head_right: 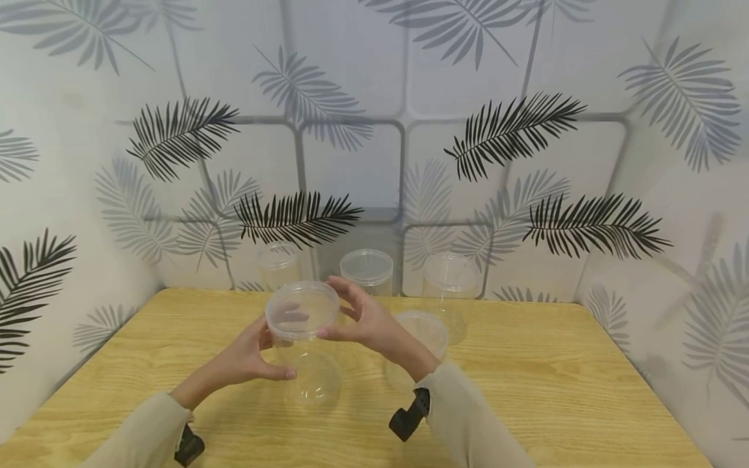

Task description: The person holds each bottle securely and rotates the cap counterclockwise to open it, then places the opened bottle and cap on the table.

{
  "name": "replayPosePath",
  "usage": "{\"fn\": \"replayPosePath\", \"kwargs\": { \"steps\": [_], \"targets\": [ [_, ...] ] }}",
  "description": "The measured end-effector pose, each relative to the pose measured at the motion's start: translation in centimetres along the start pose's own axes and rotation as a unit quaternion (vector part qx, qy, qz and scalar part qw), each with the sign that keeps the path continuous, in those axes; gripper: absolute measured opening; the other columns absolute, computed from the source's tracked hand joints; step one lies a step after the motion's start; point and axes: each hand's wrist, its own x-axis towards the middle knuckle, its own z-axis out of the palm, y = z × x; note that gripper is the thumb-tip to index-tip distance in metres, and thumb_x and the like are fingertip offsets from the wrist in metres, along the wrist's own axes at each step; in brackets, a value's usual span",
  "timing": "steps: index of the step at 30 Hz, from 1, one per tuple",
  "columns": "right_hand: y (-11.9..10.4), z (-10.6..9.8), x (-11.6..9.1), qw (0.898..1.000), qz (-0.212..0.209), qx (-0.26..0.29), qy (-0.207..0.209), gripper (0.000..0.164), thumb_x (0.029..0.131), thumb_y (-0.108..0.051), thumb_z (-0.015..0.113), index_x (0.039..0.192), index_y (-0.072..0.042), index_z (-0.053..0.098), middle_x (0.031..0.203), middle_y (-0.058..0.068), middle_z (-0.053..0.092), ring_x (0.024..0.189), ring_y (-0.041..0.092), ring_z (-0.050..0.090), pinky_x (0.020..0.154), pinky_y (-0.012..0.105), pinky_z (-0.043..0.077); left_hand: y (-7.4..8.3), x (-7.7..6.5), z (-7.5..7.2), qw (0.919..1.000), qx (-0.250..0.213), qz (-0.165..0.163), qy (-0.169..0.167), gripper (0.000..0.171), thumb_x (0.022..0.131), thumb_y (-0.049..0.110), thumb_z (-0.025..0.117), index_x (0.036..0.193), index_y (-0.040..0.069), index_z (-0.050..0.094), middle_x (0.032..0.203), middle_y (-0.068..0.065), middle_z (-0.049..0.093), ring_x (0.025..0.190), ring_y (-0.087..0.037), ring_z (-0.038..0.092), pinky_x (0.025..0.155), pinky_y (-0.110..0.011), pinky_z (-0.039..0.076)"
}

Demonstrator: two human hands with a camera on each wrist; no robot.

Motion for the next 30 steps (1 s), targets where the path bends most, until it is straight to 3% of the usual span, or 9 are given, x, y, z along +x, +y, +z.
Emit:
{"fn": "replayPosePath", "kwargs": {
  "steps": [4, 9, 16, 23, 27, 30],
  "targets": [
    [-0.1, 1.1, -0.4, 0.997, -0.017, -0.033, 0.063, 0.086, 0.073, -0.019, 0.077, 0.142, -0.01, 0.026, 0.145, 0.007, 0.032, 0.136, 0.025, 0.025, 0.112, 0.048, 0.021, 0.0, 0.0, 0.0, 1.0, 0.006, -0.001, 0.003, 0.098, 0.067, 0.01, 0.081, 0.143, 0.017, 0.02, 0.136, -0.016, 0.043, 0.113, -0.029, 0.055, 0.089, -0.05, 0.047],
    [0.1, 2.7, -0.6, 0.989, -0.01, -0.072, 0.13, 0.088, 0.071, -0.02, 0.079, 0.142, -0.015, 0.026, 0.145, 0.005, 0.032, 0.136, 0.023, 0.026, 0.11, 0.048, 0.025, -0.3, 0.0, -0.1, 0.9998, 0.018, -0.005, 0.006, 0.097, 0.068, 0.014, 0.081, 0.143, 0.02, 0.021, 0.136, -0.013, 0.044, 0.114, -0.028, 0.055, 0.09, -0.05, 0.047],
    [0.7, 3.8, -0.4, 0.98, -0.002, -0.086, 0.179, 0.085, 0.071, -0.02, 0.079, 0.14, -0.02, 0.029, 0.142, 0.002, 0.036, 0.135, 0.022, 0.03, 0.11, 0.048, 0.026, -0.2, 0.1, 0.1, 0.9999, 0.014, -0.005, 0.007, 0.098, 0.067, 0.015, 0.081, 0.144, 0.02, 0.02, 0.136, -0.014, 0.043, 0.114, -0.028, 0.054, 0.09, -0.052, 0.046],
    [0.6, 3.3, -0.2, 0.985, -0.003, -0.079, 0.155, 0.085, 0.071, -0.018, 0.079, 0.14, -0.017, 0.028, 0.142, 0.003, 0.037, 0.134, 0.022, 0.03, 0.11, 0.046, 0.027, -0.2, 0.1, 0.1, 0.9999, 0.008, -0.002, 0.006, 0.097, 0.068, 0.013, 0.081, 0.144, 0.019, 0.02, 0.137, -0.015, 0.043, 0.114, -0.029, 0.054, 0.09, -0.052, 0.046],
    [0.8, 2.3, 0.0, 0.993, -0.01, -0.055, 0.101, 0.085, 0.074, -0.021, 0.077, 0.141, -0.016, 0.025, 0.142, 0.004, 0.035, 0.134, 0.024, 0.03, 0.109, 0.048, 0.027, -0.1, 0.1, 0.1, 1.0, 0.0, 0.002, 0.003, 0.096, 0.068, 0.01, 0.08, 0.143, 0.017, 0.021, 0.136, -0.016, 0.042, 0.115, -0.029, 0.054, 0.09, -0.053, 0.045],
    [1.1, 1.4, 0.2, 0.999, -0.012, -0.021, 0.048, 0.085, 0.076, -0.022, 0.075, 0.143, -0.016, 0.023, 0.143, 0.006, 0.033, 0.134, 0.028, 0.03, 0.105, 0.047, 0.034, 0.0, 0.1, 0.1, 1.0, -0.004, 0.003, 0.002, 0.096, 0.068, 0.01, 0.08, 0.143, 0.017, 0.021, 0.136, -0.016, 0.042, 0.115, -0.029, 0.054, 0.089, -0.053, 0.045]
  ]
}}
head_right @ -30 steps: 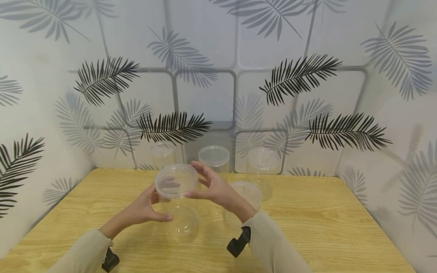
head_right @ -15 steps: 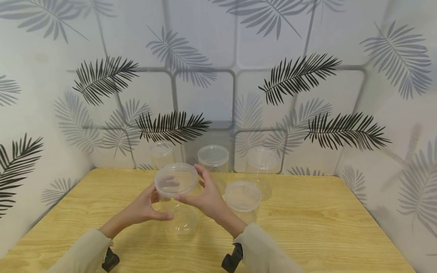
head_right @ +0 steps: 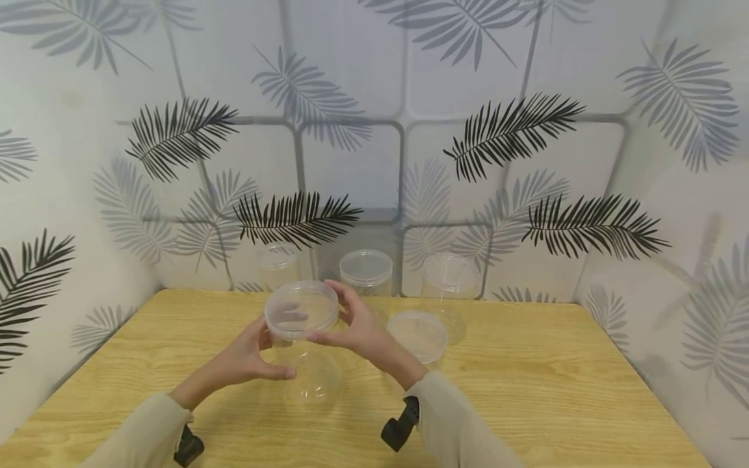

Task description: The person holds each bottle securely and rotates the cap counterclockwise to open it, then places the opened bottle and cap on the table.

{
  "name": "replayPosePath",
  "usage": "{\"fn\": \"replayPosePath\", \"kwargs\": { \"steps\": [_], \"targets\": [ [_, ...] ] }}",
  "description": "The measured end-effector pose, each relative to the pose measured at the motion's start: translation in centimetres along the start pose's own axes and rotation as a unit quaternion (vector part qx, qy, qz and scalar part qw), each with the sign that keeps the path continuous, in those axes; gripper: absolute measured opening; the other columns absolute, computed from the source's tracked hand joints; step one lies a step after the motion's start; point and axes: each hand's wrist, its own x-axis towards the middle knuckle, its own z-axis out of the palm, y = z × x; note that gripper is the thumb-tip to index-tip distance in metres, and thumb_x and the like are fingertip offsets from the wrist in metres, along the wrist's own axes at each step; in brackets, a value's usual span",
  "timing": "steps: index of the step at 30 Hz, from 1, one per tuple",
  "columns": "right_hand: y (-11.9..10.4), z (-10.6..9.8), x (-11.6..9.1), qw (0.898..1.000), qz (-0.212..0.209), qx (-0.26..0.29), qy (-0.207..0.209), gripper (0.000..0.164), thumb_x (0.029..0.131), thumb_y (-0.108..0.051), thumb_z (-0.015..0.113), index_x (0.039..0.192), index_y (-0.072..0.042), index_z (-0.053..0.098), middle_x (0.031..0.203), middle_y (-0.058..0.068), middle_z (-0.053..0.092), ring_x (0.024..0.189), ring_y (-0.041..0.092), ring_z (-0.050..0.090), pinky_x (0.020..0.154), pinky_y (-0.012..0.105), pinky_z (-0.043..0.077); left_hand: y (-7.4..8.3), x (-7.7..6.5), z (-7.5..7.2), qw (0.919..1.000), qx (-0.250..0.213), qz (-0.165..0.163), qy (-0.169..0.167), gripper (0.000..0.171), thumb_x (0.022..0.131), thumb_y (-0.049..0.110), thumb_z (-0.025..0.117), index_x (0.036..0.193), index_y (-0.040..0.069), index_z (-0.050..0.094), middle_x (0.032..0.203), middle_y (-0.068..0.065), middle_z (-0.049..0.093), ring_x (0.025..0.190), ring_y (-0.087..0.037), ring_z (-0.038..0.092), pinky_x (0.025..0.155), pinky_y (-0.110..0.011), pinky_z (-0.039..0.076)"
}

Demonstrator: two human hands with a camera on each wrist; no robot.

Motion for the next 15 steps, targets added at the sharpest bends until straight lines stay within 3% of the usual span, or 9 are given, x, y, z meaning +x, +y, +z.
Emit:
{"fn": "replayPosePath", "kwargs": {
  "steps": [7, 11, 15],
  "targets": [
    [0.7, -1.5, 0.8, 0.992, -0.005, 0.084, -0.089, 0.087, 0.078, -0.018, 0.073, 0.145, -0.011, 0.018, 0.146, 0.014, 0.026, 0.132, 0.035, 0.027, 0.091, 0.026, 0.045, 0.0, 0.0, 0.0, 1.0, 0.0, -0.002, -0.008, 0.097, 0.068, 0.01, 0.081, 0.143, 0.019, 0.021, 0.137, -0.014, 0.043, 0.115, -0.027, 0.053, 0.09, -0.053, 0.045],
    [0.8, -1.7, 0.9, 0.99, -0.005, 0.099, -0.104, 0.089, 0.078, -0.016, 0.072, 0.146, -0.009, 0.014, 0.145, 0.018, 0.025, 0.13, 0.039, 0.026, 0.089, 0.025, 0.046, 0.0, 0.0, 0.1, 0.9999, 0.003, -0.007, -0.011, 0.097, 0.068, 0.012, 0.081, 0.143, 0.019, 0.021, 0.137, -0.014, 0.043, 0.115, -0.026, 0.053, 0.091, -0.051, 0.045],
    [0.7, -1.6, 0.6, 0.99, -0.005, 0.094, -0.1, 0.093, 0.078, -0.019, 0.073, 0.147, -0.012, 0.011, 0.149, 0.013, 0.02, 0.134, 0.035, 0.023, 0.096, 0.029, 0.042, -0.1, 0.1, 0.1, 0.9999, 0.001, -0.009, -0.01, 0.099, 0.067, 0.013, 0.081, 0.144, 0.021, 0.02, 0.137, -0.015, 0.042, 0.116, -0.026, 0.053, 0.091, -0.052, 0.045]
  ]
}}
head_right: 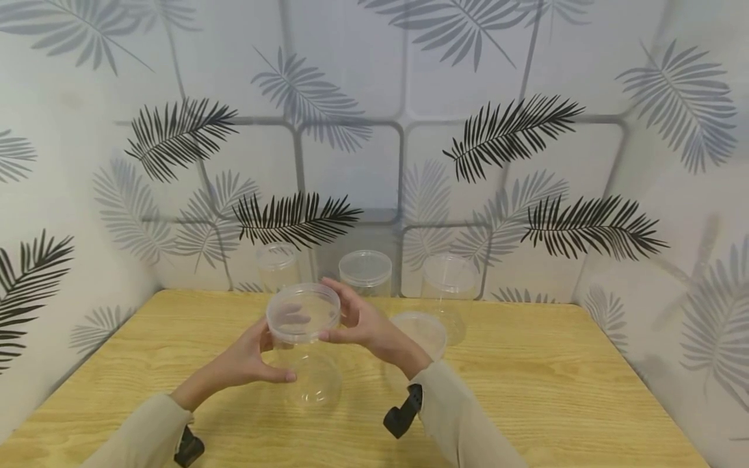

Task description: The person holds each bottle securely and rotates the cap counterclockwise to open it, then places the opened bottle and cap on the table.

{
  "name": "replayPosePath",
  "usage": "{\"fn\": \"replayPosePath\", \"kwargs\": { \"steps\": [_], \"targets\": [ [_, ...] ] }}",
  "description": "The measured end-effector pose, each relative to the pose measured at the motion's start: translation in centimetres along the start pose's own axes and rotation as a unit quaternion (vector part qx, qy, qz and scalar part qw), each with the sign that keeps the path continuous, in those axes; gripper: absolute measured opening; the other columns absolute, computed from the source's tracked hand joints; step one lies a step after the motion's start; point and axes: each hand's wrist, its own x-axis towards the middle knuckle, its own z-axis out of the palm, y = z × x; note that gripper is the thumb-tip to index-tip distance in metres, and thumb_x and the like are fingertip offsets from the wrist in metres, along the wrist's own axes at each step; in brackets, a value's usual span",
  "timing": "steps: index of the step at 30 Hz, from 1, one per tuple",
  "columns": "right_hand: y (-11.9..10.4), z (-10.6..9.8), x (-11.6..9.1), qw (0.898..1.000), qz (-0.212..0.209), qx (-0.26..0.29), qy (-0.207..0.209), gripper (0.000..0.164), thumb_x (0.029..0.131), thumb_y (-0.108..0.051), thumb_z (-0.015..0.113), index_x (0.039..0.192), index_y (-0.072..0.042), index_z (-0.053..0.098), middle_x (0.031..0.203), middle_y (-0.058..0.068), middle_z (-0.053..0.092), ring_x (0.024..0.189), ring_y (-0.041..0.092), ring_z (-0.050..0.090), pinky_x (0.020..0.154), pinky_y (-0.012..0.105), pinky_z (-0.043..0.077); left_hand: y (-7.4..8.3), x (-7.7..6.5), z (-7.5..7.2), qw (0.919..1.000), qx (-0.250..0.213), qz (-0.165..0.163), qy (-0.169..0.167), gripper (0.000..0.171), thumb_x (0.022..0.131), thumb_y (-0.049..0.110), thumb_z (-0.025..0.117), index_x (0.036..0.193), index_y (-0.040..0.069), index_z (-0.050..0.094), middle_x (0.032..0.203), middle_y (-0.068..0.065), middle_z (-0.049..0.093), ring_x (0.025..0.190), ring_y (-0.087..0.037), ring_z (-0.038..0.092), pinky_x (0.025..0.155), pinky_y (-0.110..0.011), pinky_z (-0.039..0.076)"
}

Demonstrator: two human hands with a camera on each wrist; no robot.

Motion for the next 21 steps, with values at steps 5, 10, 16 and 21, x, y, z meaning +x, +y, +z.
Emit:
{"fn": "replayPosePath", "kwargs": {
  "steps": [5, 10, 16, 21],
  "targets": [
    [-0.2, 0.6, -0.3, 0.999, -0.012, -0.03, 0.031, 0.095, 0.077, -0.024, 0.074, 0.146, -0.012, 0.011, 0.151, 0.006, 0.018, 0.138, 0.03, 0.018, 0.109, 0.048, 0.026, -0.3, 0.0, 0.0, 1.0, 0.004, 0.003, 0.002, 0.1, 0.067, 0.013, 0.081, 0.144, 0.024, 0.019, 0.137, -0.013, 0.042, 0.116, -0.026, 0.053, 0.09, -0.052, 0.045],
    [-0.4, 1.8, -0.6, 0.989, -0.017, -0.087, 0.115, 0.088, 0.075, -0.02, 0.075, 0.144, -0.016, 0.02, 0.149, 0.002, 0.024, 0.138, 0.026, 0.02, 0.11, 0.052, 0.021, -0.4, 0.0, 0.0, 1.0, 0.002, 0.002, 0.009, 0.098, 0.068, 0.013, 0.081, 0.143, 0.025, 0.02, 0.137, -0.011, 0.043, 0.114, -0.024, 0.055, 0.089, -0.055, 0.044],
    [-0.4, 3.2, -0.7, 0.978, -0.015, -0.093, 0.183, 0.086, 0.074, -0.014, 0.076, 0.142, -0.018, 0.024, 0.149, -0.001, 0.025, 0.137, 0.027, 0.023, 0.107, 0.051, 0.029, -0.3, 0.0, 0.0, 0.9999, 0.009, 0.001, 0.012, 0.097, 0.069, 0.013, 0.08, 0.143, 0.025, 0.021, 0.137, -0.01, 0.043, 0.115, -0.025, 0.054, 0.09, -0.051, 0.046],
    [-0.4, 3.7, -0.8, 0.976, 0.005, -0.087, 0.198, 0.083, 0.074, -0.012, 0.075, 0.141, -0.021, 0.027, 0.15, -0.006, 0.02, 0.136, 0.032, 0.024, 0.1, 0.049, 0.039, -0.3, 0.0, 0.1, 0.9999, 0.009, -0.002, 0.014, 0.097, 0.067, 0.013, 0.081, 0.143, 0.022, 0.021, 0.137, -0.012, 0.043, 0.114, -0.021, 0.055, 0.09, -0.05, 0.046]
  ]
}}
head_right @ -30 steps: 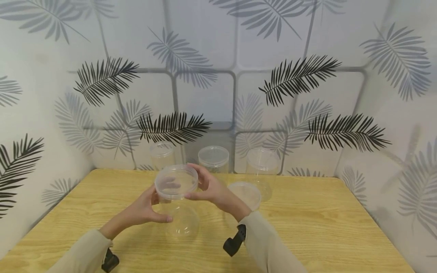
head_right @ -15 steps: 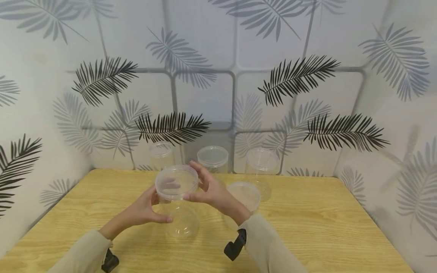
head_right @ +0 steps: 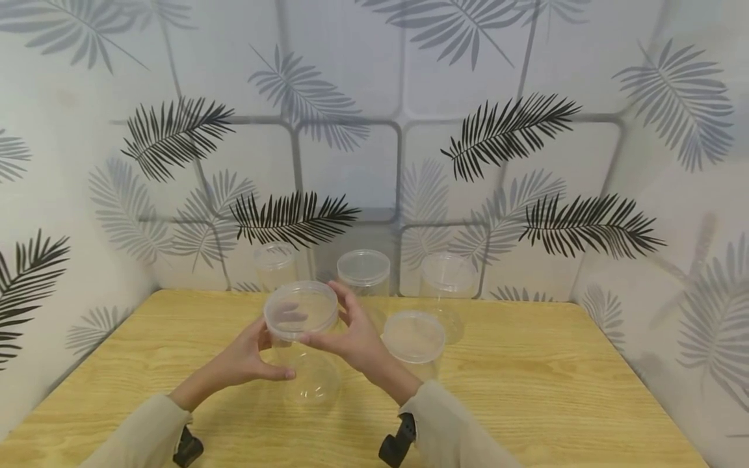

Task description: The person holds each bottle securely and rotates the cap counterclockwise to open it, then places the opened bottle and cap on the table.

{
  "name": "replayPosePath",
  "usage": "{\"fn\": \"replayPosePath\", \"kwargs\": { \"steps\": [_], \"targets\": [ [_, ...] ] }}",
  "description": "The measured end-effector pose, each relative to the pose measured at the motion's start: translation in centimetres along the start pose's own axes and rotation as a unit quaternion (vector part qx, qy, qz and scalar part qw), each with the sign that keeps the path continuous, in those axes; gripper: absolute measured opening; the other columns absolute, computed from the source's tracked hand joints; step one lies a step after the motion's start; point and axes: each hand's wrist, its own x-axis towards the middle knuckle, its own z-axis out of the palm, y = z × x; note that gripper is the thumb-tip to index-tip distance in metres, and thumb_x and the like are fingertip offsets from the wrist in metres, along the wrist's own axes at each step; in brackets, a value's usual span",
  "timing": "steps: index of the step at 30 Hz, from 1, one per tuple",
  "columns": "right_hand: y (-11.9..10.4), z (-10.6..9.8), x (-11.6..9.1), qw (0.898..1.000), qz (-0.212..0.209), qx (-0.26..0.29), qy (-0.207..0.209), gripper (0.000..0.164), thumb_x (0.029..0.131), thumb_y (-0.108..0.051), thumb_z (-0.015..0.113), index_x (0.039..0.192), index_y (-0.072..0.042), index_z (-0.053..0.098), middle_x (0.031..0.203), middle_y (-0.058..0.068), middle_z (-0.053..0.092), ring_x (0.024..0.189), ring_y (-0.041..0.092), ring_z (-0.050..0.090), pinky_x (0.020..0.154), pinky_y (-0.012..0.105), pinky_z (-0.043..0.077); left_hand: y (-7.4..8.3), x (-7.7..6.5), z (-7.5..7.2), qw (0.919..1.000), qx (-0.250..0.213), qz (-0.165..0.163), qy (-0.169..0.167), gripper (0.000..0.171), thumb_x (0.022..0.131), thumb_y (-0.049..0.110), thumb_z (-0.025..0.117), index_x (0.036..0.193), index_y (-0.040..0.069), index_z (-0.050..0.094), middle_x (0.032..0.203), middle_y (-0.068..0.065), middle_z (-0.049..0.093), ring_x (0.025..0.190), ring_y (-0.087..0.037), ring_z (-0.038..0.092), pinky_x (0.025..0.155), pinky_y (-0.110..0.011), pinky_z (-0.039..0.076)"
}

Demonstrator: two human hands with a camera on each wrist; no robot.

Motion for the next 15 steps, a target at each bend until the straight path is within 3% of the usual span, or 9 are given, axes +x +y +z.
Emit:
{"fn": "replayPosePath", "kwargs": {
  "steps": [4, 8, 15],
  "targets": [
    [0.1, -0.1, 0.0, 1.0, 0.003, -0.007, -0.003, 0.084, 0.074, -0.013, 0.076, 0.141, -0.02, 0.027, 0.149, -0.003, 0.026, 0.136, 0.031, 0.024, 0.102, 0.05, 0.036, 0.0, 0.0, 0.1, 1.0, -0.004, 0.0, -0.001, 0.096, 0.067, 0.014, 0.081, 0.143, 0.02, 0.022, 0.137, -0.014, 0.042, 0.112, -0.02, 0.056, 0.09, -0.051, 0.046],
    [0.2, -0.8, 0.4, 0.999, -0.003, -0.002, -0.046, 0.085, 0.075, -0.018, 0.075, 0.142, -0.017, 0.024, 0.145, 0.004, 0.031, 0.136, 0.03, 0.025, 0.107, 0.051, 0.028, 0.0, -0.1, 0.1, 0.9999, -0.01, 0.003, -0.004, 0.097, 0.068, 0.013, 0.081, 0.143, 0.022, 0.021, 0.137, -0.013, 0.042, 0.113, -0.021, 0.055, 0.09, -0.053, 0.045],
    [0.4, -2.5, 1.6, 0.984, 0.017, 0.084, -0.155, 0.091, 0.075, -0.022, 0.076, 0.145, -0.013, 0.019, 0.147, 0.011, 0.026, 0.13, 0.035, 0.032, 0.091, 0.032, 0.046, 0.2, -0.1, 0.1, 0.9999, -0.011, 0.001, -0.01, 0.098, 0.067, 0.013, 0.081, 0.144, 0.021, 0.02, 0.136, -0.012, 0.043, 0.113, -0.024, 0.055, 0.09, -0.052, 0.046]
  ]
}}
